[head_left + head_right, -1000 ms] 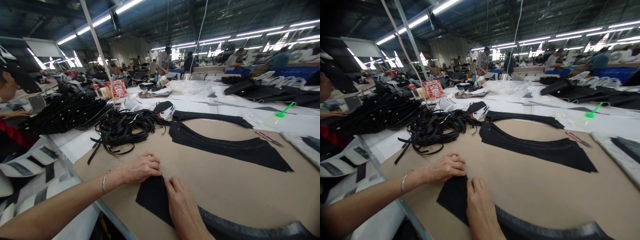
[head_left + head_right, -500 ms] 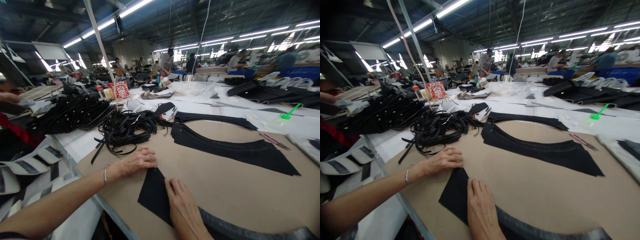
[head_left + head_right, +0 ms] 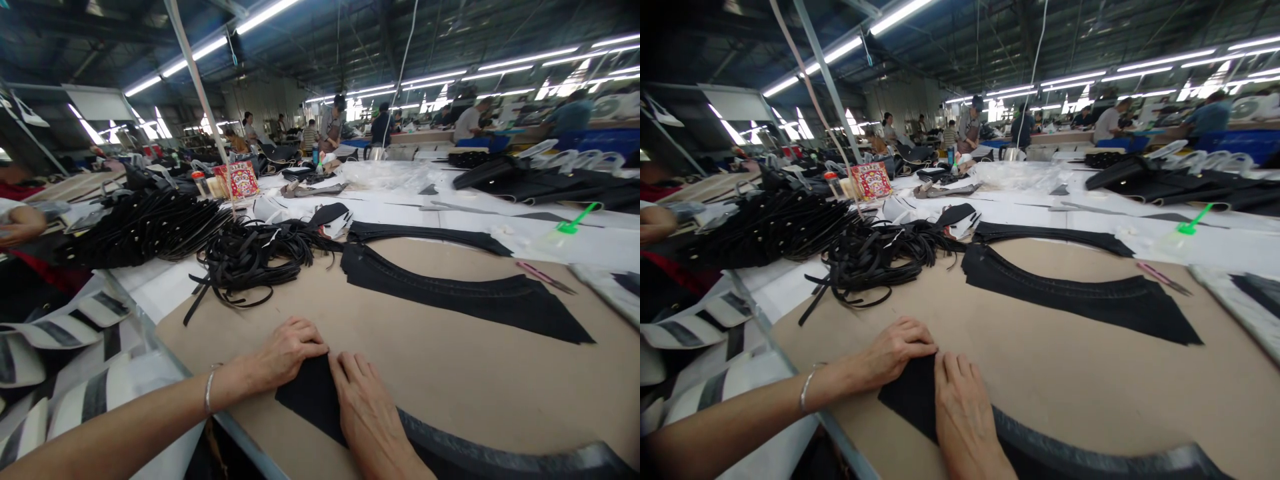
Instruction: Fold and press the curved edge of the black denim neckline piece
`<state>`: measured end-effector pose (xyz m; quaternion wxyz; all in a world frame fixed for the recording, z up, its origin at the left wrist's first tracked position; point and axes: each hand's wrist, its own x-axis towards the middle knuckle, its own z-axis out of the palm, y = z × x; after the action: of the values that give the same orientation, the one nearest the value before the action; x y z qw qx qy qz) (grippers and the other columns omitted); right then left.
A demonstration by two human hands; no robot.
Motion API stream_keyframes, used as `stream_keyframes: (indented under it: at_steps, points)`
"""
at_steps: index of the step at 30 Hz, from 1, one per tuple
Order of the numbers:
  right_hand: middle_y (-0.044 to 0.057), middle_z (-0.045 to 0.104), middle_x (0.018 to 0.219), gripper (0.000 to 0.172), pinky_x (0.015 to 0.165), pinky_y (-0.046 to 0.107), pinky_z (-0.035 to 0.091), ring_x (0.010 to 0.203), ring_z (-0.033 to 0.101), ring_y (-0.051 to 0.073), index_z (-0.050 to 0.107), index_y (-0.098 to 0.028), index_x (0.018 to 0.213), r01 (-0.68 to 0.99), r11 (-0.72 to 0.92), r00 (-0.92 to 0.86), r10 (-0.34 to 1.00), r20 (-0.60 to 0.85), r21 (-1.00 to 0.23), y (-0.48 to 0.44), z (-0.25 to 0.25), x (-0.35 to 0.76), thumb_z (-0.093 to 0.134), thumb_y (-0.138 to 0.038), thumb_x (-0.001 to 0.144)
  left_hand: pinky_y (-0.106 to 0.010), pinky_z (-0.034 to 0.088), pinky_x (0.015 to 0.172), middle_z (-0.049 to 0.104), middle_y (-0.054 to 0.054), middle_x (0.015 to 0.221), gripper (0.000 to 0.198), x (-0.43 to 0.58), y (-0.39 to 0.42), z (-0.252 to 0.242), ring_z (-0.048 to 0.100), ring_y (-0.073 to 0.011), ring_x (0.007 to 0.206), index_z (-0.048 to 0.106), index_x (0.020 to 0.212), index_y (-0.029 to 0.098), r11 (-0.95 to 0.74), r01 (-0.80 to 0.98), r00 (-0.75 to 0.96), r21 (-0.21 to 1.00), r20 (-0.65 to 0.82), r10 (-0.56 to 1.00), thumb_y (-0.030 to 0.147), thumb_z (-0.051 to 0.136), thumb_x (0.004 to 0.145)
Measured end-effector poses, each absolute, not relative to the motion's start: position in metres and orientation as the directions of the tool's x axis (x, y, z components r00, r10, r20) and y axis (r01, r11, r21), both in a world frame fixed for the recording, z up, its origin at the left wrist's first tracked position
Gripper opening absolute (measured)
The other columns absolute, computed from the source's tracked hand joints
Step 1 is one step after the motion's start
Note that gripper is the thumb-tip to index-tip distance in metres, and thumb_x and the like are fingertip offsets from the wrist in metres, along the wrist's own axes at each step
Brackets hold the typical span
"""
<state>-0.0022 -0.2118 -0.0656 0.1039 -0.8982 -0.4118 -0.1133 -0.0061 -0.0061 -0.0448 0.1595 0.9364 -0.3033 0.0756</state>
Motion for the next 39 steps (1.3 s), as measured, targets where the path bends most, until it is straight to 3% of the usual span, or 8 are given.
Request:
stream_keyframes:
  at_steps: [7,15,20,23,28,32,39]
  points:
    - [0.009,0.058,0.1,0.039,0.086,0.038,0.043,0.094,0.052,0.023,0.06,-0.015,0.112,0.704,-0.628,0.693,0.709,0.128,-0.332,-0.228,-0.057,0.0,0.039,0.003,0.084,-0.039,0.036,0.097,0.064,-0.006,0.107,0.04,-0.011,-0.005,-0.044,0.052,-0.0204,0.103,0.064,0.115,0.026,-0.785,-0.58,0.813,0.218,0.22,-0.54,0.007,0.041,0.089]
    - [0.007,0.057,0.098,0.032,0.086,0.039,0.044,0.094,0.053,0.023,0.059,-0.016,0.106,0.68,-0.618,0.704,0.7,0.118,-0.395,-0.239,-0.054,0.0,0.041,0.001,0.086,-0.039,0.038,0.096,0.061,-0.006,0.104,0.042,-0.015,-0.016,-0.037,0.051,-0.0209,0.103,0.065,0.116,0.029,-0.816,-0.544,0.838,0.198,0.19,-0.512,0.007,0.042,0.089]
    - [0.007,0.057,0.097,0.028,0.086,0.039,0.043,0.093,0.053,0.023,0.059,-0.018,0.101,0.658,-0.605,0.711,0.695,0.105,-0.448,-0.245,-0.052,0.0,0.039,-0.002,0.089,-0.042,0.038,0.097,0.058,-0.007,0.114,0.046,-0.02,-0.016,-0.035,0.049,-0.0223,0.109,0.062,0.12,0.03,-0.821,-0.546,0.835,0.166,0.186,-0.518,0.005,0.042,0.087]
    - [0.006,0.057,0.096,0.024,0.085,0.039,0.043,0.093,0.053,0.023,0.059,-0.018,0.098,0.628,-0.602,0.724,0.684,0.088,-0.493,-0.249,-0.049,0.0,0.041,-0.005,0.09,-0.043,0.038,0.099,0.056,-0.007,0.121,0.043,-0.023,-0.024,-0.032,0.047,-0.023,0.114,0.065,0.115,0.027,-0.824,-0.522,0.849,0.218,0.228,-0.477,0.004,0.042,0.087]
    - [0.006,0.058,0.097,0.017,0.085,0.039,0.042,0.092,0.053,0.023,0.057,-0.018,0.097,0.574,-0.644,0.761,0.648,0.039,-0.506,-0.249,-0.041,0.001,0.047,-0.007,0.088,-0.033,0.043,0.089,0.064,-0.005,0.097,0.03,-0.021,-0.053,-0.032,0.055,-0.0181,0.096,0.067,0.107,0.021,-0.771,-0.481,0.877,0.417,0.22,-0.428,0.008,0.046,0.09]
    - [0.007,0.061,0.096,0.014,0.085,0.04,0.041,0.092,0.056,0.024,0.058,-0.018,0.096,0.553,-0.671,0.768,0.64,-0.009,-0.494,-0.25,-0.034,0.004,0.05,-0.009,0.088,-0.031,0.043,0.086,0.063,-0.003,0.092,0.028,-0.016,-0.064,-0.033,0.055,-0.0172,0.092,0.068,0.1,0.021,-0.77,-0.478,0.876,0.423,0.169,-0.452,0.003,0.053,0.085]
    - [0.004,0.061,0.092,0.013,0.077,0.033,0.041,0.087,0.057,0.021,0.057,-0.02,0.091,0.521,-0.626,0.768,0.64,-0.002,-0.581,-0.259,-0.037,0.007,0.052,-0.009,0.085,-0.026,0.046,0.079,0.063,-0.003,0.088,0.032,-0.016,-0.065,-0.027,0.056,-0.0155,0.087,0.072,0.096,0.022,-0.775,-0.479,0.874,0.412,0.139,-0.466,0.003,0.046,0.088]
